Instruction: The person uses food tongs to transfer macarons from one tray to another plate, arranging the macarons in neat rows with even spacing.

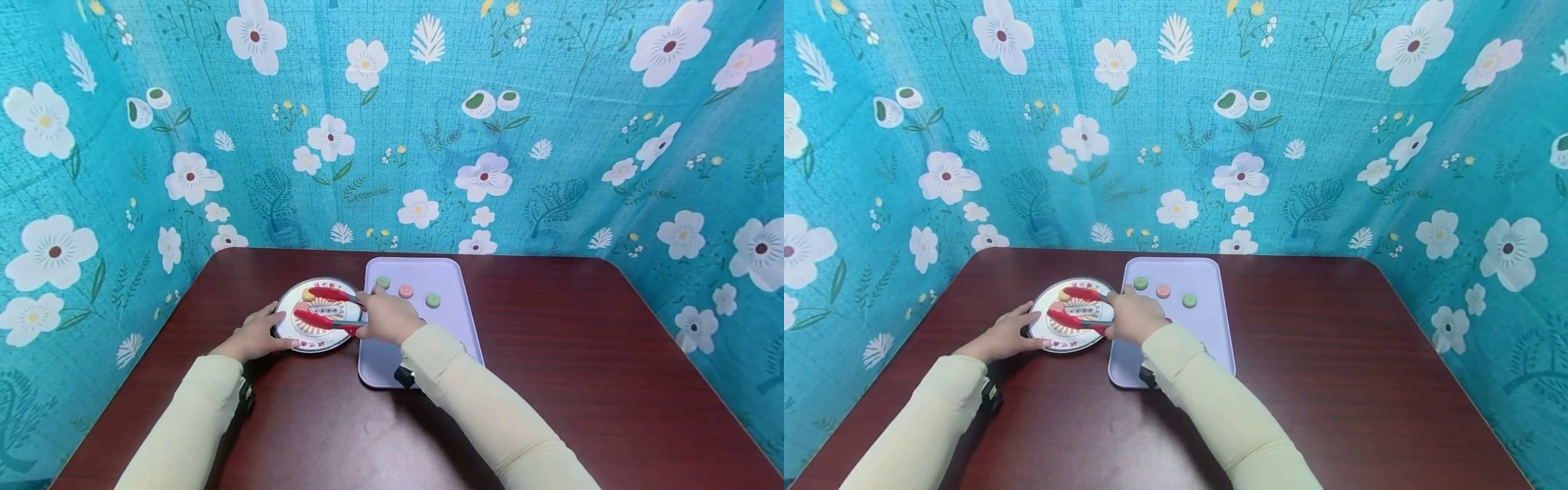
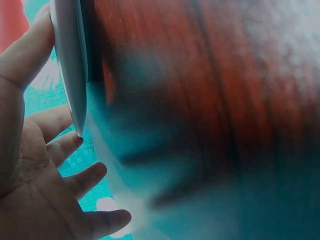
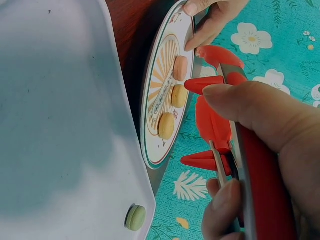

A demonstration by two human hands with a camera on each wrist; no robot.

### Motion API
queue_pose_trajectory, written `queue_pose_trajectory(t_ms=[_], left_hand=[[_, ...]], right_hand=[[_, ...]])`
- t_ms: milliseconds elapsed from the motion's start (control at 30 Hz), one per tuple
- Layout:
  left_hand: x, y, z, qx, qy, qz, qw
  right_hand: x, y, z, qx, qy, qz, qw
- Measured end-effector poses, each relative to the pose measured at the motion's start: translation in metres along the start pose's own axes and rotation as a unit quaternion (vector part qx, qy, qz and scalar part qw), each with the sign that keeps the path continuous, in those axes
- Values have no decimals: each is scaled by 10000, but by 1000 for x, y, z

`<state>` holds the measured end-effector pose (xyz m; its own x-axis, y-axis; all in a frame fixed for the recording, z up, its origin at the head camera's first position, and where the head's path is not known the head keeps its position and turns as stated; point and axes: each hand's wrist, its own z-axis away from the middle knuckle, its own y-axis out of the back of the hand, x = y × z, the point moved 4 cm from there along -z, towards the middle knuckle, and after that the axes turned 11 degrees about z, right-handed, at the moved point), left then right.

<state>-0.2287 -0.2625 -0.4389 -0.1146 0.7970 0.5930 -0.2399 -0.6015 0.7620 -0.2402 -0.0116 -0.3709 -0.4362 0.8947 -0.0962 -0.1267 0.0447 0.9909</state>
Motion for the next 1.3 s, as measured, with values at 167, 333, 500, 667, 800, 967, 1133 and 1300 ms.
queue_pose_trajectory(t_ms=[167,333,500,667,800,967,1133,1300], left_hand=[[-2,0,-1,-8,-4,-3,10000],[-1,0,-1,-28,-31,-60,10000],[0,0,0,-23,-98,-92,9999],[1,1,1,-4,-186,-141,9997],[1,1,0,12,-244,-168,9996],[-1,1,-1,27,-302,-180,9994],[-2,0,-1,9,-174,-144,9997],[1,1,1,15,-242,-224,9995]], right_hand=[[3,1,2,52,-33,-90,9999],[8,0,3,106,-15,-100,9999],[12,-1,4,160,14,-55,9999],[16,-2,6,234,-18,-9,9997],[18,-2,8,293,-28,80,9995],[21,-1,12,319,-64,6,9995],[23,1,16,315,-92,-2,9995],[27,1,18,304,-161,-82,9994]])
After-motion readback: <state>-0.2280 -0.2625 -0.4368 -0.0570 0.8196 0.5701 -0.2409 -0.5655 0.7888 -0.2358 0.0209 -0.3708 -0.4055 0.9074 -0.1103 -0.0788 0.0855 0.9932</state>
